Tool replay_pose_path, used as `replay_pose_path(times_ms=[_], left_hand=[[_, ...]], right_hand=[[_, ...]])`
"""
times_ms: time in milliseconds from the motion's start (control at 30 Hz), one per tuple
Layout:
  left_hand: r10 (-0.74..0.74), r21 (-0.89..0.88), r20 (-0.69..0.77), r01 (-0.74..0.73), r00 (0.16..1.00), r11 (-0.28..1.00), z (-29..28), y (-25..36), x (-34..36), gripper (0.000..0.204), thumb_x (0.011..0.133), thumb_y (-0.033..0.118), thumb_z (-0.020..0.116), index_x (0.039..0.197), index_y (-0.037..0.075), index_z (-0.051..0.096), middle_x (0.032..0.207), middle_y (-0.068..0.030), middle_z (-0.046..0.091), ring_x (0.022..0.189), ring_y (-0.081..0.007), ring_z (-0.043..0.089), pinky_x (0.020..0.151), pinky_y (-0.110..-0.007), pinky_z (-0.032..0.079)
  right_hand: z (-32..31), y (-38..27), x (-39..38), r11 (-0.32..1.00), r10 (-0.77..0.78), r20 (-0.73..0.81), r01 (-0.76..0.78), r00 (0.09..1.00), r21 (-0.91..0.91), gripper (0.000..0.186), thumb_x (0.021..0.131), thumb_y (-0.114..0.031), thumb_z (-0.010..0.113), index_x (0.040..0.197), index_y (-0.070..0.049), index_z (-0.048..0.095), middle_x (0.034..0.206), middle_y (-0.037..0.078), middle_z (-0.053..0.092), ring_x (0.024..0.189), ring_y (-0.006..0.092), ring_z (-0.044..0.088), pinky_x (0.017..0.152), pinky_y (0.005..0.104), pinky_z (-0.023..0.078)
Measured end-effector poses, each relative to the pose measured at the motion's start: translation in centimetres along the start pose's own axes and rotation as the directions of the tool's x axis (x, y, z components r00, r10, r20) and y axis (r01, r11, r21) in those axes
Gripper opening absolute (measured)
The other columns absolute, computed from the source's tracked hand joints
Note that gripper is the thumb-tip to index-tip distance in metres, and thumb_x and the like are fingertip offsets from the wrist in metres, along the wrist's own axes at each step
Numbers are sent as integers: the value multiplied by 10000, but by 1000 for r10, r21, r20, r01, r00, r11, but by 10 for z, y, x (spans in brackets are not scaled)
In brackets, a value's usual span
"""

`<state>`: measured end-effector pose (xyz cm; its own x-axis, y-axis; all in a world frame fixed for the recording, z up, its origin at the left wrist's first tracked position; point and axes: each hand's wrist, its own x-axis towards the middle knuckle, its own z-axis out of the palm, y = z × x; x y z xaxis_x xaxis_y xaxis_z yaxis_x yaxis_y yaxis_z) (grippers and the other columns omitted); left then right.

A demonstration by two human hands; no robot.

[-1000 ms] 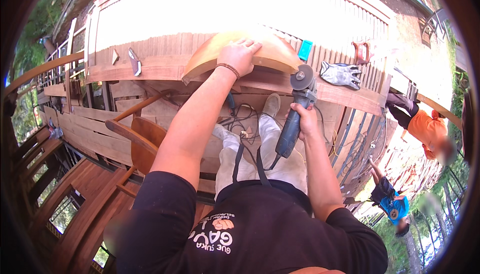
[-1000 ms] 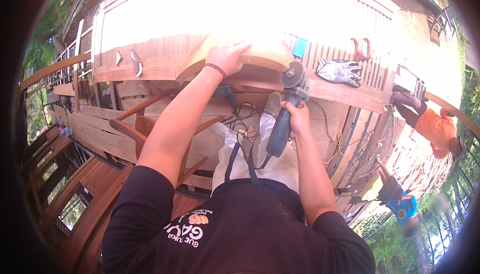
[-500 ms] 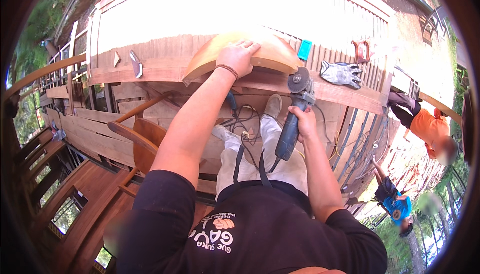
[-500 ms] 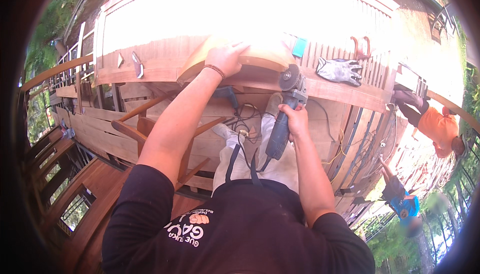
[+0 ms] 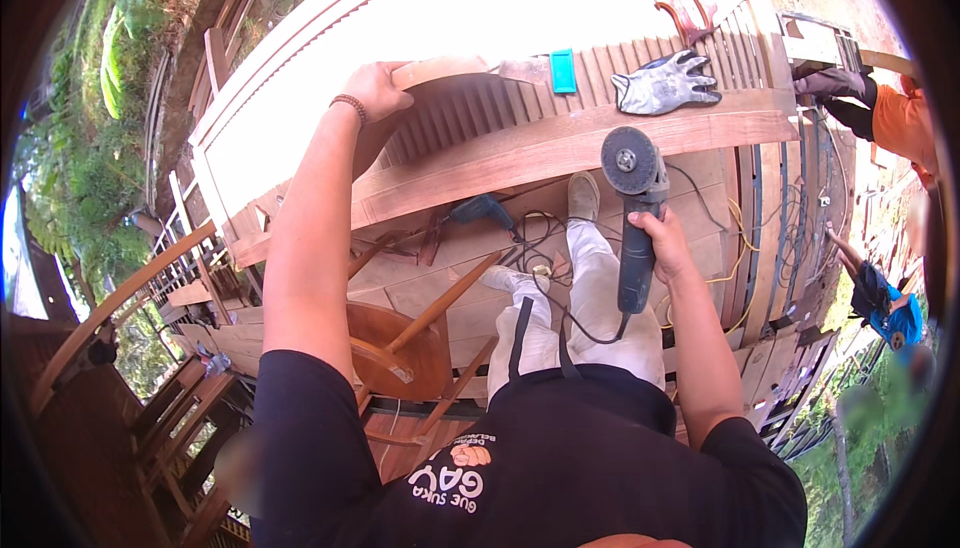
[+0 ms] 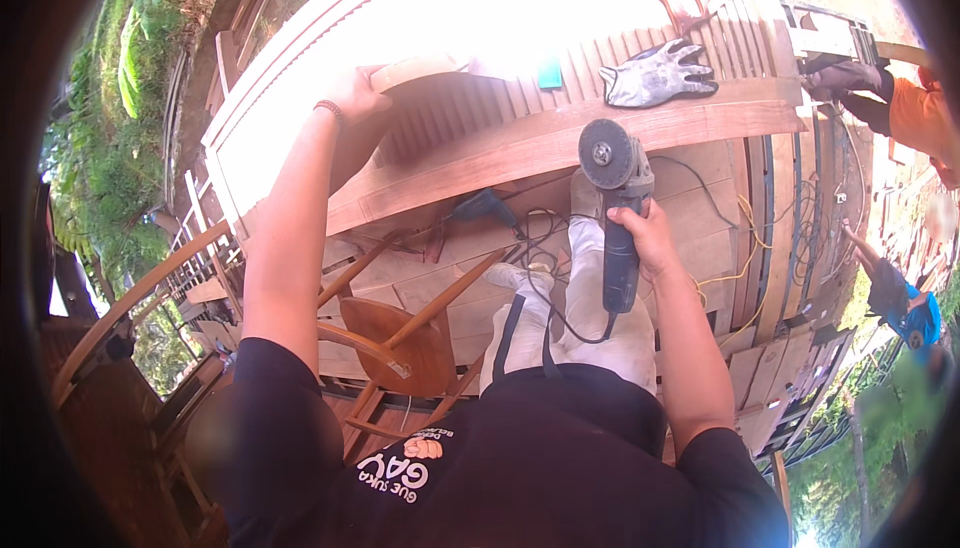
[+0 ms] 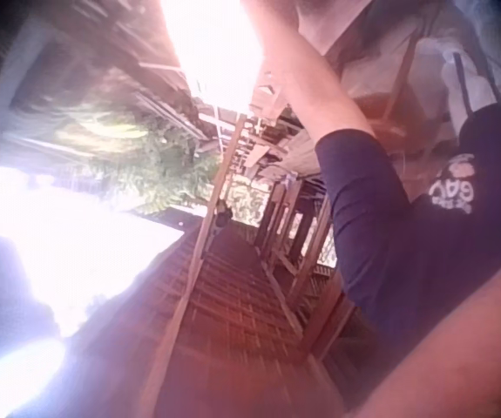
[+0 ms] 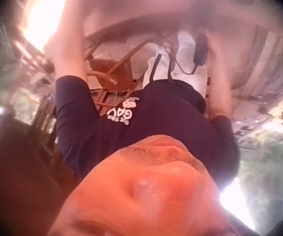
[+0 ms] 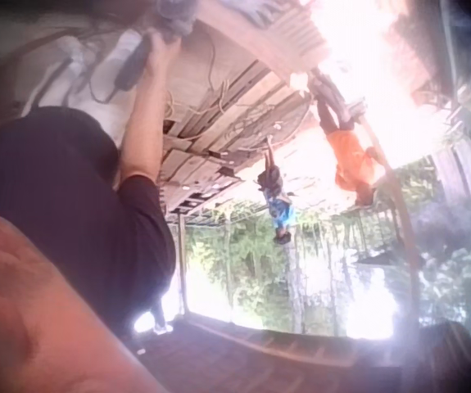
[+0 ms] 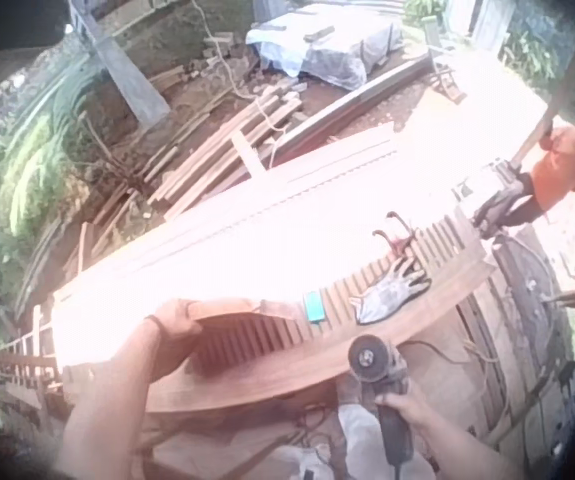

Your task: The person repairs a wooden chair by using a power drill to remove a broken piece, then uses an angle grinder to smooth the edges. They repeatedly test the fit of the detached piece against the chair frame.

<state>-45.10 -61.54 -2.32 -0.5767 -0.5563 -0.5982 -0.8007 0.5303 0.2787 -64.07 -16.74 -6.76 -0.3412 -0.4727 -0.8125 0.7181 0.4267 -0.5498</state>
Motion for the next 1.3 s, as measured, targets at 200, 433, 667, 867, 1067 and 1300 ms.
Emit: replay_pose_path(times_ms=[200, 433, 667, 867, 1067, 1300], left_hand=[[-69, -173, 127, 91, 989, 981, -15, -24, 28, 396, 694, 167, 714, 1079, 75, 728, 861, -34, 715, 786, -142, 649, 783, -302, 518], [-157, -144, 105, 172, 982, 975, -17, -19, 26, 426, 701, 176, 719, 1116, 80, 719, 890, -61, 729, 808, -162, 666, 794, -318, 528], [-45, -53, -167, 36, 985, 998, 26, 14, -23, 569, 711, 169, 690, 1279, 187, 667, 1046, -188, 721, 977, -315, 703, 896, -383, 551], [-132, -272, -392, 22, 911, 962, 39, 22, -88, 565, 731, 122, 682, 1290, 198, 658, 969, -209, 720, 888, -317, 714, 834, -381, 567], [-357, -626, -554, -94, 752, 774, 56, 32, -221, 613, 719, -4, 657, 1318, 128, 643, 1091, -154, 733, 965, -205, 719, 854, -307, 550], [-688, -855, -501, -176, 525, 488, 91, 67, -375, 559, 745, 12, 655, 1303, 40, 633, 1120, -90, 733, 1047, -154, 687, 914, -297, 535]], right_hand=[[3, -28, 35, 980, -79, -74, 64, 994, -191, 441, 751, -124, 827, 1064, -26, 532, 844, 44, 614, 705, 131, 599, 613, 295, 512], [10, -69, 116, 880, -205, -6, 181, 979, -439, 487, 720, -136, 775, 1130, 27, 570, 896, 81, 640, 762, 138, 599, 690, 299, 501], [29, -99, 164, 758, -326, 28, 279, 945, -590, 656, 650, -251, 812, 1155, 95, 576, 1013, 182, 677, 944, 242, 653, 814, 345, 523], [19, -96, 185, 622, -358, -26, 217, 934, -752, 555, 623, -314, 805, 1020, 46, 658, 928, 174, 711, 829, 259, 690, 766, 360, 541], [45, -116, 157, 323, -425, -85, 63, 901, -944, 728, 683, -455, 711, 1169, 72, 586, 1161, 306, 649, 1115, 415, 627, 972, 452, 485], [72, -96, 147, 142, -459, 14, 89, 888, -986, 868, 790, -389, 695, 1409, 97, 330, 1276, 342, 561, 1192, 457, 568, 1027, 477, 456]])
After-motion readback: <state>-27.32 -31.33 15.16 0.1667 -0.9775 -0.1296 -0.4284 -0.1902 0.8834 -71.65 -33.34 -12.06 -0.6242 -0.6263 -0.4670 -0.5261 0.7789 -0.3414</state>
